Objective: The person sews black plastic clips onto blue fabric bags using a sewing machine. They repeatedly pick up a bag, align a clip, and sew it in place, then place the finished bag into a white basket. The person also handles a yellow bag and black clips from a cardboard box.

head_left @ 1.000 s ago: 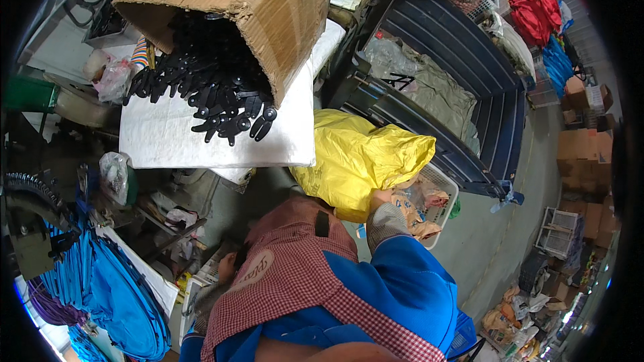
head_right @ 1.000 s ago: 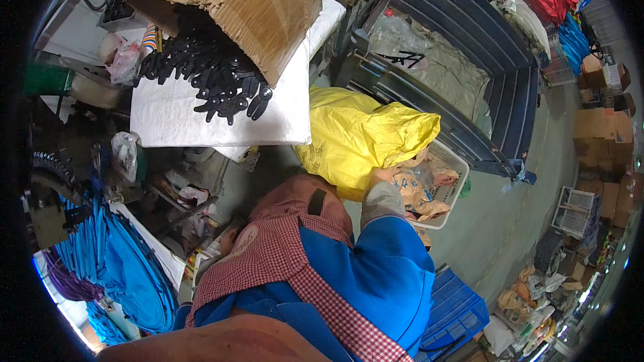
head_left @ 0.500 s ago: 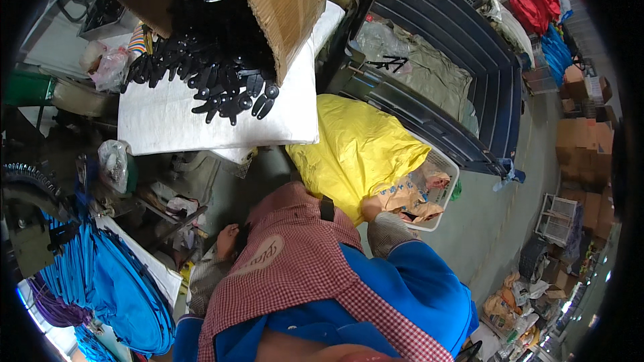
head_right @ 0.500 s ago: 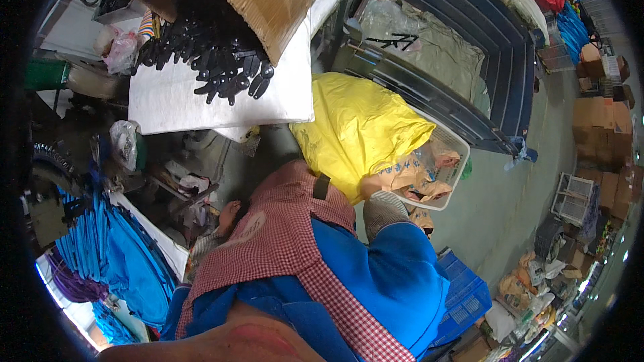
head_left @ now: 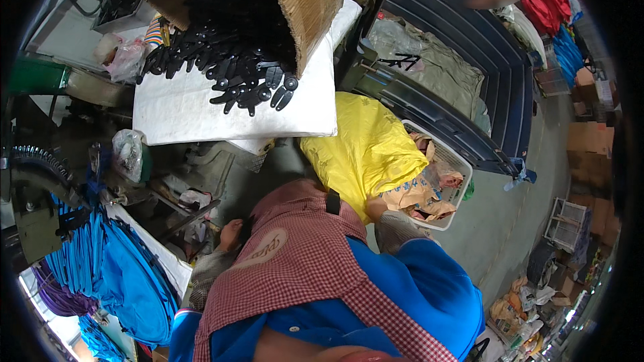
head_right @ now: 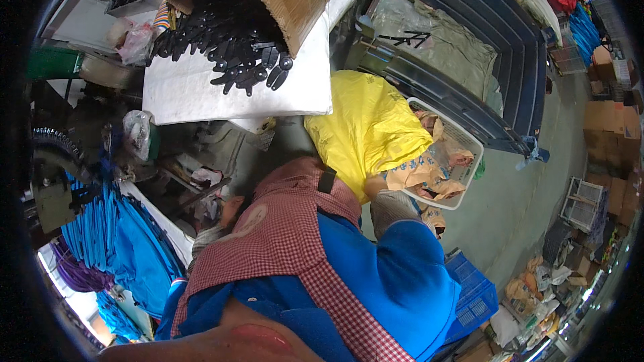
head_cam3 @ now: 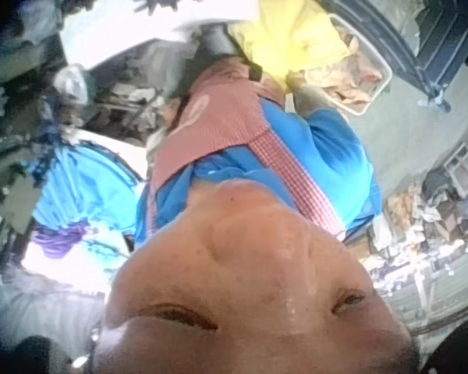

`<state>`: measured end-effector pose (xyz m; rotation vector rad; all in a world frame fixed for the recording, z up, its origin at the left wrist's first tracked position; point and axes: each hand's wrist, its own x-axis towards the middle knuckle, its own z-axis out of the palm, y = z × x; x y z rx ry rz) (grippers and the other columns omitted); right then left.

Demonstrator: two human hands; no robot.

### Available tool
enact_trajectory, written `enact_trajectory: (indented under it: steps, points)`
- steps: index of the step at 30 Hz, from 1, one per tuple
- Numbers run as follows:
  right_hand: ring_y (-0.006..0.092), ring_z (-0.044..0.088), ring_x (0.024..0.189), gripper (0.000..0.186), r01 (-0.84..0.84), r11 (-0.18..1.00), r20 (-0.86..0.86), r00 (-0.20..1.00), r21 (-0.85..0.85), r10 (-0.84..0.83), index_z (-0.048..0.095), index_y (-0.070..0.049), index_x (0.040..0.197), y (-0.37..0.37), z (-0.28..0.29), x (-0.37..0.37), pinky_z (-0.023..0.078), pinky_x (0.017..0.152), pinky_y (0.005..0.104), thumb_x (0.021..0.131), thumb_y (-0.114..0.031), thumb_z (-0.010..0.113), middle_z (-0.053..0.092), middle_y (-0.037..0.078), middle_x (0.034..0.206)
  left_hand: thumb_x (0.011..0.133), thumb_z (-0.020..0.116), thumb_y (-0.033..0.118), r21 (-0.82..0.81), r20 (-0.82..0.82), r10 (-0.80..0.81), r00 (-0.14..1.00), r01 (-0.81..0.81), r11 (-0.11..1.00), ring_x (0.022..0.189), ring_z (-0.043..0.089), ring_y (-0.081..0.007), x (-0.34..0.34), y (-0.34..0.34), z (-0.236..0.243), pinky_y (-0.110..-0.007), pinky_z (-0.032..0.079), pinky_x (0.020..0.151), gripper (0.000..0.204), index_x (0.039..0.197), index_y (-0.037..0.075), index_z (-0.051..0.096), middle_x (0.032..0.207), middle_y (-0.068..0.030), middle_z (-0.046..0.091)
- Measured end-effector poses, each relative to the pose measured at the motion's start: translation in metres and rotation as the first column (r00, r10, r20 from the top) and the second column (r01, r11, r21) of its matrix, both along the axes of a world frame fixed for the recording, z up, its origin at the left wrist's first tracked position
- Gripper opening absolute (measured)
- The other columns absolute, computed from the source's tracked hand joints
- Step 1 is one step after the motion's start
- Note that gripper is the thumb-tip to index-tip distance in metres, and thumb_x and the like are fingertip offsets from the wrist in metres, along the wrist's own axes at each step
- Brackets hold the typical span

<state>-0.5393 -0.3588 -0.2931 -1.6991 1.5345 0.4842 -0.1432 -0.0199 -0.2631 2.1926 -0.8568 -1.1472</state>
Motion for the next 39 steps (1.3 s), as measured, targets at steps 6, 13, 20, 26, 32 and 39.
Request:
enact_trajectory:
  steps: [6,13,20,26,32,39]
  points:
    - [0.0208,0.061,0.083,0.032,0.497,0.265,0.278,0.05,0.826,-0.959,0.052,0.0,0.108,-0.016,0.088,0.048,0.052,0.067,0.0333,0.09,-0.026,0.047,0.061,0.009,0.097,0.087,0.053,0.024,-0.133,-0.196,0.062,0.979,-0.089,0.987,0.072,0.056,-0.013,0.001,-0.064,-0.006,-0.027,0.045,0.063,0.026,0.098,0.002,0.062,0.083,-0.0051,0.062]
    - [0.0234,0.06,0.071,0.026,0.548,0.699,0.469,0.518,0.46,-0.715,0.061,0.004,0.088,0.034,0.026,0.017,0.049,0.059,0.0337,0.085,-0.018,0.048,0.062,0.01,0.079,0.088,0.049,0.025,-0.167,-0.361,0.126,0.924,-0.197,0.966,0.052,0.048,-0.0092,0.01,-0.191,0.049,-0.024,0.04,0.048,0.026,0.087,0.001,0.057,0.069,-0.0033,0.057]
    - [0.0228,0.06,0.068,0.021,0.763,0.439,0.514,0.165,0.474,-0.842,0.06,0.005,0.088,-0.001,0.114,0.016,0.049,0.061,0.0332,0.072,-0.009,0.059,0.063,0.008,0.081,0.081,0.046,0.022,-0.022,0.172,-0.134,0.976,0.14,0.99,0.064,0.056,-0.0324,0.002,-0.111,0.037,-0.039,0.044,0.06,0.023,0.09,0.004,0.058,0.077,-0.0146,0.059]
    - [0.0266,0.061,0.08,0.056,0.713,0.694,0.54,0.626,-0.104,-0.562,0.047,-0.003,0.119,-0.112,0.085,-0.011,0.047,0.075,0.0346,0.069,-0.015,0.068,0.062,0.016,0.097,0.085,0.046,0.033,0.175,0.067,-0.02,0.998,0.007,0.985,0.065,0.06,-0.026,0.012,0.005,0.022,-0.039,0.045,0.058,0.035,0.089,0.0,0.06,0.069,-0.0136,0.06]
    - [0.0385,0.058,0.09,0.061,0.308,0.804,0.02,0.938,-0.508,-0.346,0.048,-0.007,0.119,-0.107,0.074,-0.039,0.045,0.08,0.0412,0.066,-0.031,0.067,0.062,0.023,0.093,0.085,0.049,0.032,0.098,-0.13,0.416,0.9,-0.405,0.909,0.064,0.059,-0.0207,-0.025,0.036,0.033,-0.035,0.045,0.059,0.034,0.089,0.0,0.061,0.069,-0.0113,0.061]
    - [0.0316,0.061,0.088,0.044,0.527,0.74,0.144,0.843,-0.418,-0.518,0.059,0.004,0.099,-0.096,0.051,-0.014,0.046,0.077,0.0346,0.065,-0.023,0.063,0.063,0.022,0.093,0.081,0.053,0.016,0.218,-0.107,0.171,0.979,-0.145,0.965,0.079,0.06,-0.0246,-0.028,0.032,-0.008,-0.035,0.046,0.07,0.026,0.103,0.003,0.057,0.09,-0.0134,0.062]
